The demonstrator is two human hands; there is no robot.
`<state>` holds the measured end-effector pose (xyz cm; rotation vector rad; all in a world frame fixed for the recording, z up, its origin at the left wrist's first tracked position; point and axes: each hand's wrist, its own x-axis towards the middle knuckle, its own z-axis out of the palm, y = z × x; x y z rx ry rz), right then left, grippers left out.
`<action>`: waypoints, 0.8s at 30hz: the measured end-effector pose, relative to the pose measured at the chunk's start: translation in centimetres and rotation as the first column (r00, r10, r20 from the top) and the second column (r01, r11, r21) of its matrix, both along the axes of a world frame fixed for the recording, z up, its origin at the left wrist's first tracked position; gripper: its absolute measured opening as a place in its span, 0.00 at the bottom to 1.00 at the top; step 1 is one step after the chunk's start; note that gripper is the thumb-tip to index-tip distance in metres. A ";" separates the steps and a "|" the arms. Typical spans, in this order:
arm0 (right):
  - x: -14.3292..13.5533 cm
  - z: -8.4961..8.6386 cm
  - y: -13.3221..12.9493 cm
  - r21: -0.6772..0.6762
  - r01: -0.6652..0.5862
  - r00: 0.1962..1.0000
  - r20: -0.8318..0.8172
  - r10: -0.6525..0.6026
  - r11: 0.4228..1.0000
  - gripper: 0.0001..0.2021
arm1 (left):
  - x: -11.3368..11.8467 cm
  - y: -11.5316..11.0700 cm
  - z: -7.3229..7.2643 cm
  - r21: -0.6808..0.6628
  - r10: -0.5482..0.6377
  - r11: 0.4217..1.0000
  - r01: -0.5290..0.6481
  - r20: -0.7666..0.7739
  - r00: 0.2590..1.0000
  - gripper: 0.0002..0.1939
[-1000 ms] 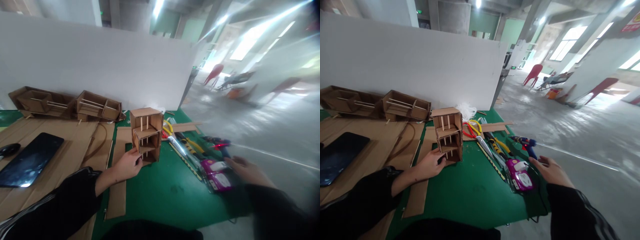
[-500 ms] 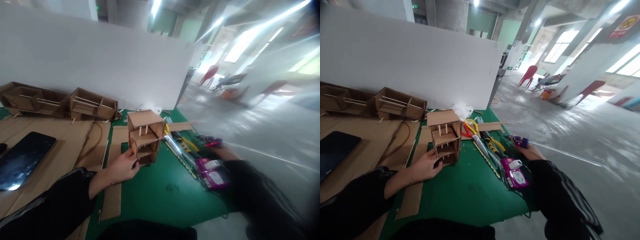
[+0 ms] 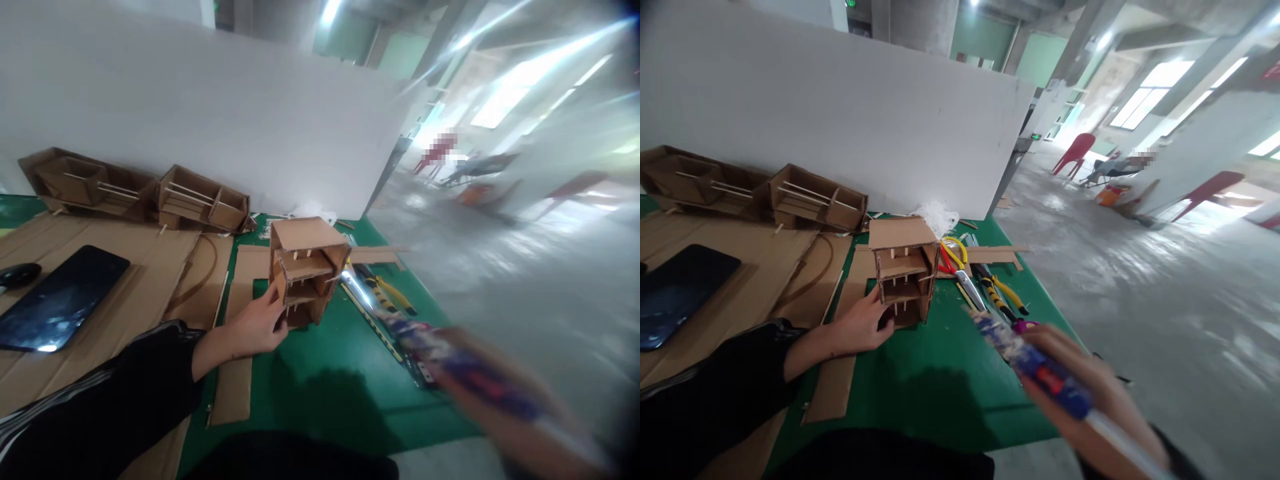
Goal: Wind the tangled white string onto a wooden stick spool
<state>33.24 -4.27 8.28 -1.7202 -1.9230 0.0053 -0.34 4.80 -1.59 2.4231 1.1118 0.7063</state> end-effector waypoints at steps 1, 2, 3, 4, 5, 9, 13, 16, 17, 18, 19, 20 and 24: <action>-1.6 -0.7 -0.7 -0.078 -0.184 0.982 0.020 0.186 0.980 0.17 | 0.0 0.0 0.0 -0.009 0.013 1.000 -0.013 -0.009 1.000 0.22; -3.3 -1.4 -1.2 -0.162 -0.355 0.930 0.034 0.365 0.921 0.16 | 0.0 0.0 0.0 -0.016 0.020 1.000 -0.021 -0.022 1.000 0.22; -4.8 -2.1 -1.4 -0.197 -0.413 0.903 0.042 0.428 0.889 0.13 | 0.0 0.0 0.0 -0.021 0.024 0.999 -0.025 -0.034 0.999 0.23; -6.2 -2.8 -1.4 -0.223 -0.423 0.893 0.061 0.446 0.878 0.11 | 0.0 0.0 0.1 -0.025 0.025 0.999 -0.026 -0.041 0.999 0.24; -7.3 -3.5 -1.3 -0.249 -0.420 0.888 0.088 0.452 0.873 0.10 | 0.0 0.1 0.1 -0.029 0.023 0.999 -0.024 -0.044 0.999 0.25; -9.4 -5.4 -0.1 -0.344 -0.351 0.867 0.232 0.441 0.871 0.08 | 0.1 0.1 0.2 -0.037 0.021 0.999 -0.023 -0.043 0.999 0.25; -10.1 -5.8 0.7 -0.369 -0.290 0.847 0.330 0.416 0.883 0.09 | 0.1 -0.1 0.2 -0.007 0.042 0.999 -0.042 -0.037 0.998 0.22; -11.0 -5.8 0.8 -0.348 -0.258 0.846 0.369 0.385 0.901 0.11 | 0.2 -0.2 0.3 0.024 0.050 0.998 -0.049 -0.050 0.997 0.24; -11.3 -5.8 0.8 -0.338 -0.255 0.846 0.376 0.378 0.906 0.11 | 0.2 -0.2 0.4 0.032 0.052 0.998 -0.050 -0.058 0.997 0.25; -11.6 -5.8 0.8 -0.331 -0.253 0.846 0.381 0.374 0.909 0.12 | 0.2 -0.2 0.4 0.036 0.053 0.998 -0.051 -0.064 0.997 0.25; -11.8 -5.9 0.8 -0.327 -0.252 0.845 0.384 0.371 0.911 0.13 | 0.2 -0.2 0.4 0.038 0.053 0.998 -0.050 -0.068 0.996 0.25; -11.9 -5.9 0.9 -0.325 -0.252 0.844 0.387 0.371 0.912 0.13 | 0.2 -0.2 0.4 0.037 0.050 0.998 -0.047 -0.073 0.996 0.24; -12.1 -6.1 1.1 -0.330 -0.243 0.836 0.405 0.370 0.912 0.13 | 0.2 -0.2 0.4 0.041 0.042 0.998 -0.038 -0.105 0.994 0.22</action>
